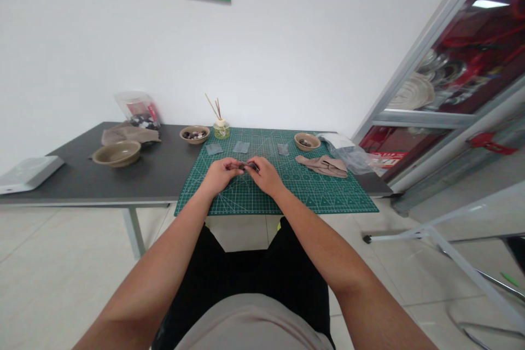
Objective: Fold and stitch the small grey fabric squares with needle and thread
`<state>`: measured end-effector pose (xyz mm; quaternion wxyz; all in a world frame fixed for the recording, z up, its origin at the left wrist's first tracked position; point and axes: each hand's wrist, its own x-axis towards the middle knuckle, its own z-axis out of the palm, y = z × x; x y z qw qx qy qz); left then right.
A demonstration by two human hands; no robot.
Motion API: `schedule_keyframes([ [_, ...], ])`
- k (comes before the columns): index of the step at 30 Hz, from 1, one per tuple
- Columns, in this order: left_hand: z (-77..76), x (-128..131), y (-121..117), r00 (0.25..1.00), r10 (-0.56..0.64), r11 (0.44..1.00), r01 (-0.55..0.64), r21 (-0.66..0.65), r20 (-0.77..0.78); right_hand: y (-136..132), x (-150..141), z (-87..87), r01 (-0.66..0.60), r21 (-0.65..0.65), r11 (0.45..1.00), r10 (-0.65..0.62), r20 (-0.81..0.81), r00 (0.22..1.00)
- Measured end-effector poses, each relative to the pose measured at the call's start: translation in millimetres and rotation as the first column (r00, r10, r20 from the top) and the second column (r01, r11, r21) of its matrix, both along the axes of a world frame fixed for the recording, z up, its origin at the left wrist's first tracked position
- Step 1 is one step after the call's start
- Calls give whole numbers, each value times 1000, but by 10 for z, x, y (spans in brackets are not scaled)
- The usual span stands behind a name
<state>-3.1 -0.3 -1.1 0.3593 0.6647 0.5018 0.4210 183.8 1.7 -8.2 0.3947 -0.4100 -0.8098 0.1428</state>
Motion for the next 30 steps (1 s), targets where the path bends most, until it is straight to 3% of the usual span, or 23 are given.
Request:
schedule_keyframes([
  [12,18,1,-17,999,-28,1000,28,12,19,3,-5,-2,-73,-16,997,73,3,997],
  [30,26,5,-22,1000,-18,1000,18,-8,25,-26,2,10,-30,-18,999,30,15,999],
])
